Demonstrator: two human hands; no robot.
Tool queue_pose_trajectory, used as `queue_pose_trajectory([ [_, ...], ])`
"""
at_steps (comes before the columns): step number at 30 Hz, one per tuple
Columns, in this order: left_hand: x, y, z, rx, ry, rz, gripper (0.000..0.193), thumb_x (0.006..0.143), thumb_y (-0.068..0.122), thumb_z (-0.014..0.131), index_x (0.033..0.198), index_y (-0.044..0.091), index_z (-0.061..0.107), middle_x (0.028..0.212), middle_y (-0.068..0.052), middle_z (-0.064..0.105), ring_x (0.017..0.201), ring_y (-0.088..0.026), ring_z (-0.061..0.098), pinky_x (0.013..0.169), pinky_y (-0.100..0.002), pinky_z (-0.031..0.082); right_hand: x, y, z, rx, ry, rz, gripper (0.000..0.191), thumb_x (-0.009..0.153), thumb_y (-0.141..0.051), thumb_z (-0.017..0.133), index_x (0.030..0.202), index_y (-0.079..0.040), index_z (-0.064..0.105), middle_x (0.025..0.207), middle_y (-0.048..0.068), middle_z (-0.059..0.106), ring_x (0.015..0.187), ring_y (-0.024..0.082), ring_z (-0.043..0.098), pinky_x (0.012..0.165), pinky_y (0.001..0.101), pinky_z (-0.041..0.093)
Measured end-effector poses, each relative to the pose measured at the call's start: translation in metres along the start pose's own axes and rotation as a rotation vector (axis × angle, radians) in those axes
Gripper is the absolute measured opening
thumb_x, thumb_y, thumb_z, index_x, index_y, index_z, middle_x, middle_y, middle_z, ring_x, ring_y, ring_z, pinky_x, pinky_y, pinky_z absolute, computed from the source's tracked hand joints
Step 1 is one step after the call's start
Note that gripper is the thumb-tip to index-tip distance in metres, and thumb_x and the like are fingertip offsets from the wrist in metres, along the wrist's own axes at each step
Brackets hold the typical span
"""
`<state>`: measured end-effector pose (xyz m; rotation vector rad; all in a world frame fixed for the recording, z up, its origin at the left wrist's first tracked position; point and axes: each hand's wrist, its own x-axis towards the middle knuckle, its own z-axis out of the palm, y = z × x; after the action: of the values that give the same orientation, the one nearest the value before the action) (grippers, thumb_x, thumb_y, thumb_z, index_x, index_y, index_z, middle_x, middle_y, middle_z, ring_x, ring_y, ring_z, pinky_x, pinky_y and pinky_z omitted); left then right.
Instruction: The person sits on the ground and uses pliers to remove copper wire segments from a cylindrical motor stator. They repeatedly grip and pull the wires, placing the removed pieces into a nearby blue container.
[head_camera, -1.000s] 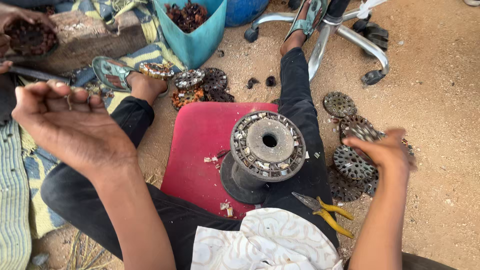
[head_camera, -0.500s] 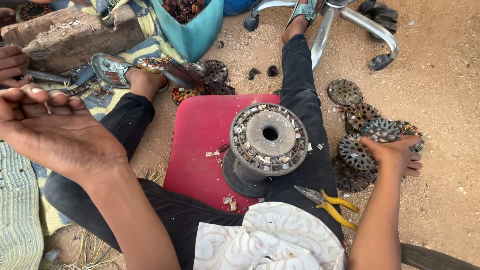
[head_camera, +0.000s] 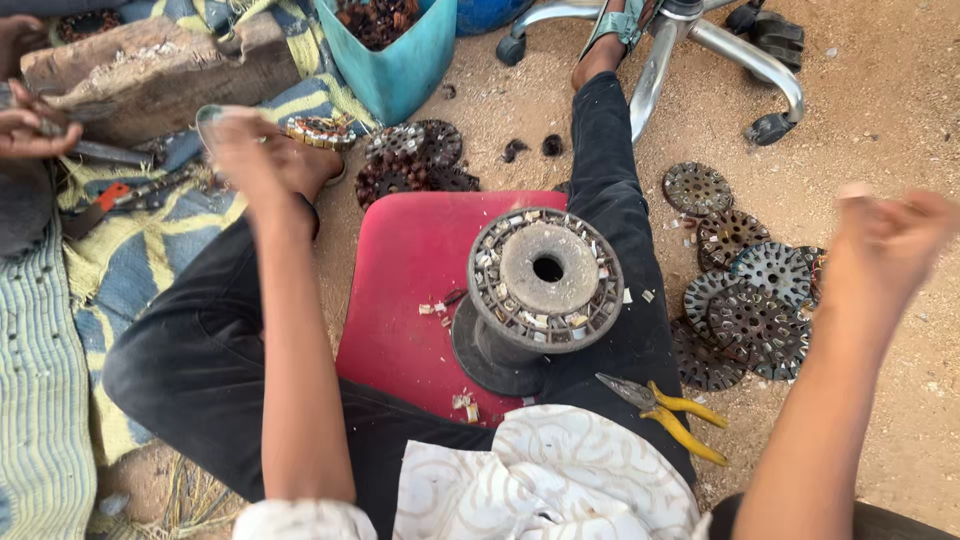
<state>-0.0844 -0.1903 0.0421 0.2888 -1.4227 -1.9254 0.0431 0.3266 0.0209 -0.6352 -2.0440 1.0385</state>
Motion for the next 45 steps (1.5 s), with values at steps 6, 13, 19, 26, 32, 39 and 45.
queue_pose_trajectory([
  [6, 0.003, -0.067, 0.029, 0.860, -0.402, -0.171, 0.082, 0.081, 0.036, 0.088, 0.128, -0.016, 0.047, 0.111, -0.021, 0.063, 0.097, -0.026, 0.065, 0.080, -0.041, 0.056, -0.082, -0.059, 0.005, -0.713, -0.948, 0.056, 0.035, 0.091, -0.042, 0.071, 0.108, -0.012, 0.069, 0.099, 0.013, 0.077, 0.094, 0.027, 0.073, 0.087, 0.0426, 0.055],
  [13, 0.005, -0.086, 0.011, 0.192, -0.386, -0.999, 0.053, 0.088, 0.040, 0.073, 0.123, 0.002, 0.061, 0.107, -0.010, 0.067, 0.091, -0.027, 0.066, 0.078, -0.043, 0.056, -0.117, -0.047, 0.010, -0.751, -1.055, -0.144, 0.058, 0.077, -0.050, 0.076, 0.114, -0.007, 0.062, 0.115, 0.012, 0.063, 0.114, 0.030, 0.060, 0.098, 0.0404, 0.049],
  [19, -0.006, -0.102, 0.013, 0.237, -0.190, -0.880, 0.063, 0.089, 0.030, 0.086, 0.124, -0.012, 0.057, 0.101, -0.013, 0.065, 0.080, -0.025, 0.067, 0.066, -0.048, 0.059, -0.124, -0.039, 0.000, -0.782, -1.045, -0.111, 0.058, 0.082, -0.052, 0.072, 0.112, -0.004, 0.059, 0.118, 0.016, 0.061, 0.115, 0.033, 0.059, 0.098, 0.0429, 0.048],
  [26, -0.003, -0.122, 0.011, 0.224, -0.228, -0.818, 0.070, 0.082, 0.034, 0.090, 0.128, -0.011, 0.065, 0.099, -0.015, 0.072, 0.081, -0.025, 0.070, 0.067, -0.043, 0.058, -0.114, -0.027, -0.014, -0.664, -1.193, 0.010, 0.070, 0.078, -0.061, 0.077, 0.113, -0.003, 0.058, 0.112, 0.018, 0.068, 0.105, 0.029, 0.071, 0.088, 0.0395, 0.057],
  [32, 0.000, -0.128, 0.025, 0.314, -0.430, -0.506, 0.047, 0.082, 0.021, 0.088, 0.115, -0.001, 0.062, 0.099, -0.009, 0.072, 0.085, -0.020, 0.072, 0.072, -0.037, 0.060, -0.107, -0.027, -0.015, -0.732, -1.246, 0.057, 0.073, 0.070, -0.060, 0.085, 0.110, -0.004, 0.059, 0.103, 0.019, 0.072, 0.099, 0.030, 0.072, 0.085, 0.0395, 0.058],
  [39, -0.004, -0.136, 0.015, 0.573, -0.493, -0.073, 0.037, 0.089, 0.024, 0.089, 0.099, 0.001, 0.062, 0.087, -0.003, 0.057, 0.077, -0.011, 0.049, 0.068, -0.030, 0.044, -0.110, -0.020, -0.008, -0.854, -1.269, 0.186, 0.083, 0.062, -0.057, 0.093, 0.115, -0.004, 0.058, 0.106, 0.018, 0.071, 0.102, 0.031, 0.073, 0.087, 0.0400, 0.058],
  [45, -0.004, -0.147, 0.023, 0.638, -0.427, 0.178, 0.038, 0.090, 0.019, 0.088, 0.102, 0.002, 0.056, 0.104, -0.008, 0.049, 0.090, -0.021, 0.047, 0.081, -0.036, 0.045, -0.100, -0.003, -0.015, -0.913, -1.331, 0.278, 0.089, 0.057, -0.062, 0.093, 0.114, -0.002, 0.062, 0.104, 0.020, 0.073, 0.102, 0.031, 0.071, 0.086, 0.0396, 0.058],
])
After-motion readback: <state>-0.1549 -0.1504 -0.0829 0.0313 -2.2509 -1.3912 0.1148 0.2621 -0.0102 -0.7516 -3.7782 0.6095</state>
